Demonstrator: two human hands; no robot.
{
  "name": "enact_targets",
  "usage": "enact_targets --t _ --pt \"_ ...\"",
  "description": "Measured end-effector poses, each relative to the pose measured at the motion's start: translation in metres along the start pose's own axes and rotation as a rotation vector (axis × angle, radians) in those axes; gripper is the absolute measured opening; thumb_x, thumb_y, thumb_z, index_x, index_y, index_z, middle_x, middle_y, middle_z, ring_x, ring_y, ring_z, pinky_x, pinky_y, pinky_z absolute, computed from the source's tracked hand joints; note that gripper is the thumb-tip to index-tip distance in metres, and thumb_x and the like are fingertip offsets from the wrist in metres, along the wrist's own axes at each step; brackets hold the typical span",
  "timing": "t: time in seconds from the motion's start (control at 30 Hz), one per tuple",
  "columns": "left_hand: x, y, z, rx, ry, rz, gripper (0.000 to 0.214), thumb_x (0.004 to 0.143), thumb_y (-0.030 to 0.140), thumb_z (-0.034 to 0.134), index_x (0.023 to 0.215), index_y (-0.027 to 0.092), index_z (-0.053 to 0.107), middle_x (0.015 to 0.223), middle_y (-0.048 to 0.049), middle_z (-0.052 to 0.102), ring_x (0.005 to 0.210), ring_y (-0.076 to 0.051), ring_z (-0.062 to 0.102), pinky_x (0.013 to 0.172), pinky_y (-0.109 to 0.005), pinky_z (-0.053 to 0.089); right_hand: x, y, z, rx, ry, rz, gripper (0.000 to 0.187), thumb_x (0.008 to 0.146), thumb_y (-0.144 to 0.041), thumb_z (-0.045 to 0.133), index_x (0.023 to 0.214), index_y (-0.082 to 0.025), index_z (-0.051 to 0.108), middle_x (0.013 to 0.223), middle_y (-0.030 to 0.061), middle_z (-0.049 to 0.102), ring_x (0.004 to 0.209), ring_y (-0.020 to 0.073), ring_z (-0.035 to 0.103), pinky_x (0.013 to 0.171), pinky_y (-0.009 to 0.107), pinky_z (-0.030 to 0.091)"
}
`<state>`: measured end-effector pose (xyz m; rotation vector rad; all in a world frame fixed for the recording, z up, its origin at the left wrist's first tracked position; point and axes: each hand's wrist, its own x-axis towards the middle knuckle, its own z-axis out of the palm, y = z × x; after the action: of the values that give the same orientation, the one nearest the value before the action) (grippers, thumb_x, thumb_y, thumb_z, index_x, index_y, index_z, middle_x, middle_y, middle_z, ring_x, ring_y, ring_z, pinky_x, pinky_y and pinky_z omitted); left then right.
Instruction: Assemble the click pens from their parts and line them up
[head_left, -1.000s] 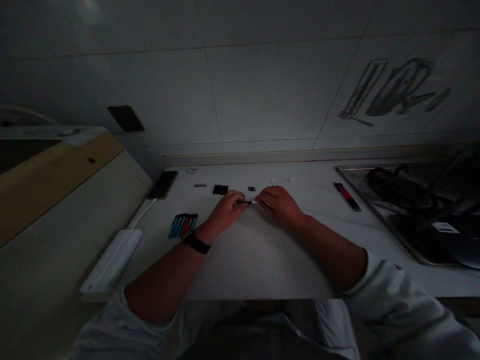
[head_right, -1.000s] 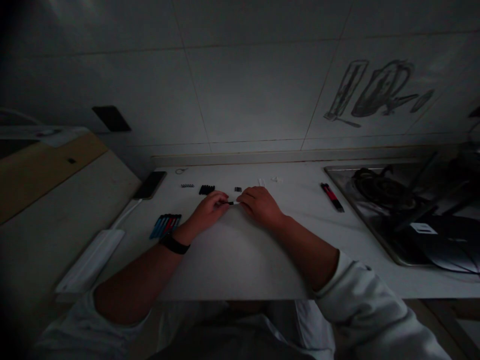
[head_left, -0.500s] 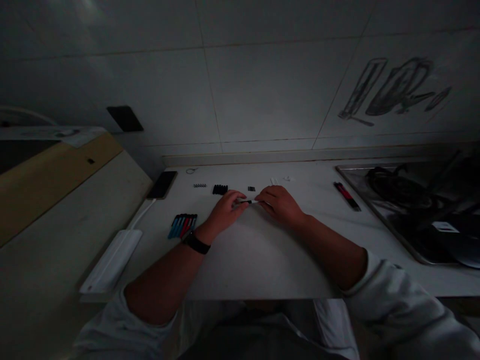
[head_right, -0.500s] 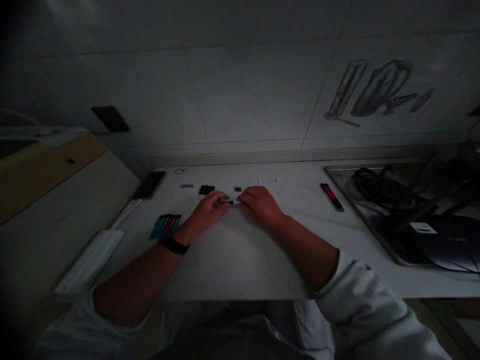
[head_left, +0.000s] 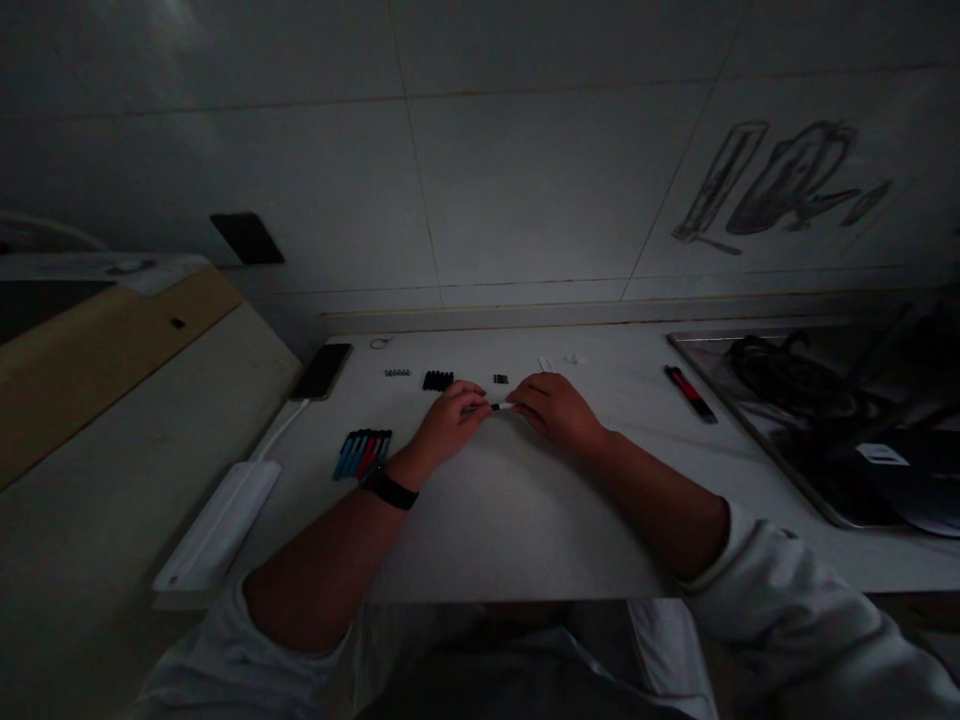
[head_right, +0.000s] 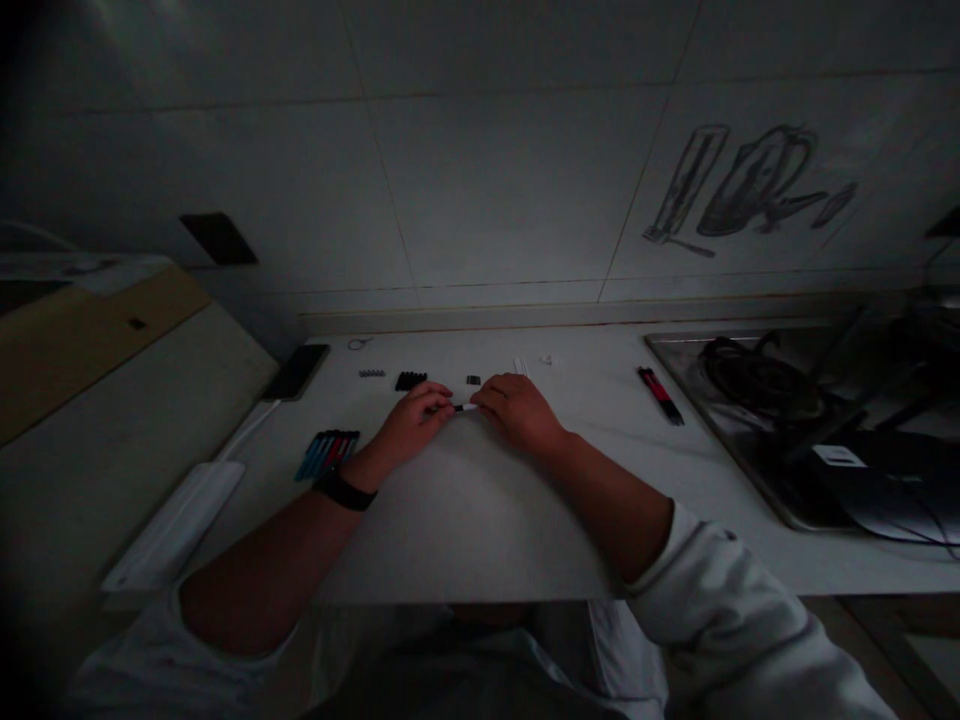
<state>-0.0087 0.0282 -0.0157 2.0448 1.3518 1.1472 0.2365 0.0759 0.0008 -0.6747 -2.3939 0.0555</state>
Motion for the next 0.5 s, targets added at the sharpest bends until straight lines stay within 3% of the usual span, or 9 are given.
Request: enact_targets --t 0.13,0.3,0.4,0.5 --pt "0.001 0.003 -0.002 -0.060 0.096 -0.044 0.014 0.097 0.029 0.063 0.092 0.019 0.072 0.112 -0.0084 0.066 0.106 -0.020 0.065 0.084 -0.033 0.058 0.003 0.004 -0.007 0.198 0.206 0.265 0.028 0.095 -0.044 0.070 0.113 -0.023 0.071 0.109 0.0114 0.072 0.103 0.0273 0.067 0.093 0.044 0.053" --pt "-0.001 0.006 0.001 -0.143 0.179 -0.028 0.010 0.096 0.029 0.065 0.097 0.020 0.070 0.114 -0.0086 0.065 0.103 -0.019 0.066 0.081 -0.031 0.057 0.009 0.005 0.001 0.800 0.304 0.607 0.035 0.080 -0.053 0.082 0.092 -0.025 0.067 0.084 0.0011 0.069 0.078 0.0189 0.066 0.079 0.037 0.056" --pt "-0.004 0.008 0.006 -0.141 0.112 -0.007 0.008 0.092 0.027 0.070 0.094 0.020 0.069 0.115 -0.0084 0.063 0.103 -0.019 0.066 0.083 -0.033 0.058 0.011 -0.002 0.008 1.075 0.334 0.671 0.036 0.074 -0.050 0.086 0.090 -0.025 0.065 0.087 0.0000 0.069 0.082 0.0173 0.066 0.083 0.037 0.057" --pt "-0.006 0.010 0.009 -0.104 0.010 0.032 0.012 0.093 0.031 0.071 0.097 0.021 0.070 0.115 -0.0085 0.063 0.108 -0.021 0.064 0.092 -0.037 0.057 0.011 -0.006 0.008 1.199 0.338 0.703 0.037 0.076 -0.051 0.084 0.093 -0.025 0.063 0.096 0.0009 0.072 0.089 0.0176 0.069 0.086 0.039 0.059"
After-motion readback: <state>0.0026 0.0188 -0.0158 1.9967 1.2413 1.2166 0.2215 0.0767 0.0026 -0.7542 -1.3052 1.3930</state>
